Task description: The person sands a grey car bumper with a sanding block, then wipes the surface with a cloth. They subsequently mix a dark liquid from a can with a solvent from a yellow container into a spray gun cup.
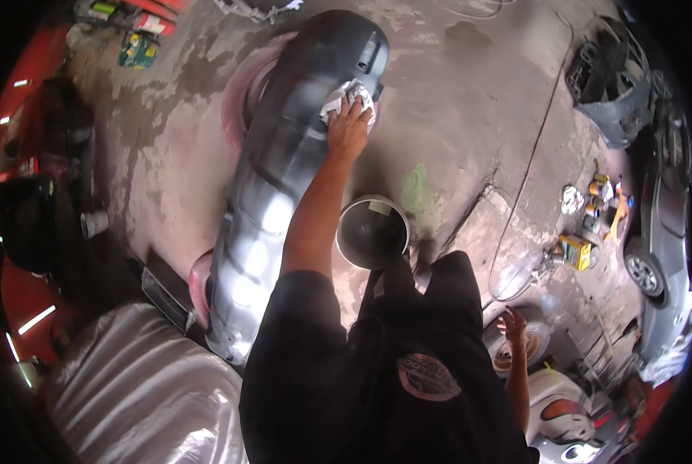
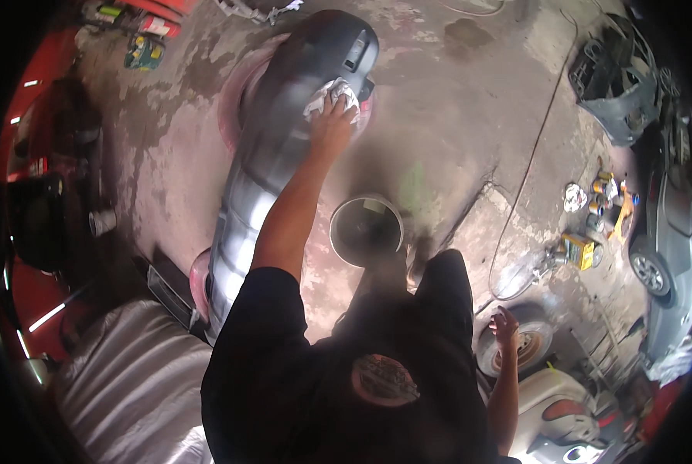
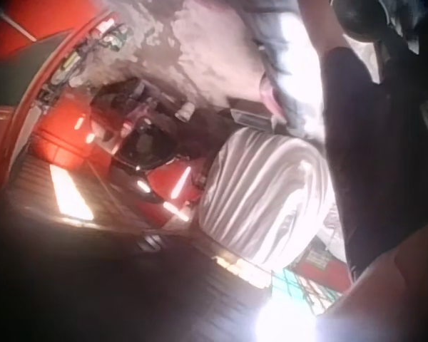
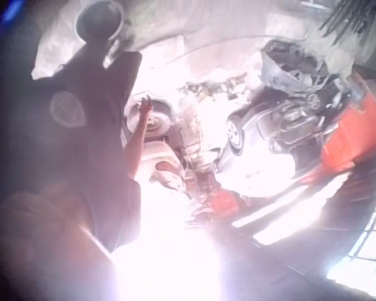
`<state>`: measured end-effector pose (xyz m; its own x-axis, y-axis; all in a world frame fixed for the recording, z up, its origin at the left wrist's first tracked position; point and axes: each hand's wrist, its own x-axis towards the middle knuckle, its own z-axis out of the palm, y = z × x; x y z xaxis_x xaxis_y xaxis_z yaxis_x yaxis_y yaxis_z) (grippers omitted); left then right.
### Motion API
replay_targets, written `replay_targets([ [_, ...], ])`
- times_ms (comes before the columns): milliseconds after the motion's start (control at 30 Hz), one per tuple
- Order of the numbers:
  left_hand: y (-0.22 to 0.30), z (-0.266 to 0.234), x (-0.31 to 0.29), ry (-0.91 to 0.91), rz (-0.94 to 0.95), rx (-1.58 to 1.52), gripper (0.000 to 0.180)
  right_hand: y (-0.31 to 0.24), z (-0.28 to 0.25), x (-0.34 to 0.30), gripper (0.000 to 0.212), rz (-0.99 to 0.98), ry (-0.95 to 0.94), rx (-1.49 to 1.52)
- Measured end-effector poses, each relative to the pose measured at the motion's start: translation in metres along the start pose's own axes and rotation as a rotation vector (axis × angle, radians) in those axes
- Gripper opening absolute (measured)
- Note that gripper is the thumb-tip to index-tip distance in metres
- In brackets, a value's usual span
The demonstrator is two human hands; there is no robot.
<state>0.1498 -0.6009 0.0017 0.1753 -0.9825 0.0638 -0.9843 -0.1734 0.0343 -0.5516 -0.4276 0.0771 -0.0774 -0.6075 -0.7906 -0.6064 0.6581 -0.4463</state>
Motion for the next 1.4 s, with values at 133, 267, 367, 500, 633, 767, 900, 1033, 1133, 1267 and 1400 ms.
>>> replay_targets([
  [133,0.007,-0.016,-0.073,-0.016,-0.360,-0.025,0.055,-0.040,-0.022,0.030,0.048,0.027,-0.038,-0.053],
  [267,0.013,-0.015,-0.118,-0.024,-0.575,0.023,0.067,-0.065,-0.040,0.088,0.045,0.062,-0.085,-0.071],
  [367,0.006,-0.012,-0.061,0.076,-0.765,-0.073,0.068,-0.092,-0.054,0.146,0.044,0.182,-0.165,-0.132],
  [500,0.003,-0.004,0.039,0.005,-0.746,-0.071,0.064,-0.159,-0.082,0.256,0.034,0.143,-0.275,-0.039],
  [633,0.026,0.030,0.127,-0.069,-0.643,0.068,0.063,-0.324,-0.087,0.334,0.040,-0.076,-0.269,-0.244],
  [767,0.047,0.056,0.135,-0.166,-0.395,-0.022,0.066,-0.486,-0.078,0.355,0.048,-0.321,-0.356,-0.259],
  [900,0.061,0.010,0.067,-0.279,-0.398,-0.028,0.065,-0.528,-0.070,0.367,0.045,-0.321,-0.339,-0.207],
  [1033,0.079,0.011,-0.068,-0.315,-0.673,-0.504,0.072,-0.463,-0.058,0.408,0.046,-0.139,-0.450,-0.288],
  [1133,0.087,-0.030,-0.087,-0.460,-0.803,-0.330,0.074,-0.427,-0.061,0.398,0.047,-0.059,-0.480,-0.456],
  [1267,0.078,-0.018,-0.060,-0.451,-0.771,-0.345,0.074,-0.416,-0.070,0.393,0.047,0.004,-0.509,-0.522],
  [1400,0.078,0.021,0.034,-0.298,-0.483,-0.161,0.065,-0.452,-0.068,0.385,0.046,-0.042,-0.359,-0.471],
])
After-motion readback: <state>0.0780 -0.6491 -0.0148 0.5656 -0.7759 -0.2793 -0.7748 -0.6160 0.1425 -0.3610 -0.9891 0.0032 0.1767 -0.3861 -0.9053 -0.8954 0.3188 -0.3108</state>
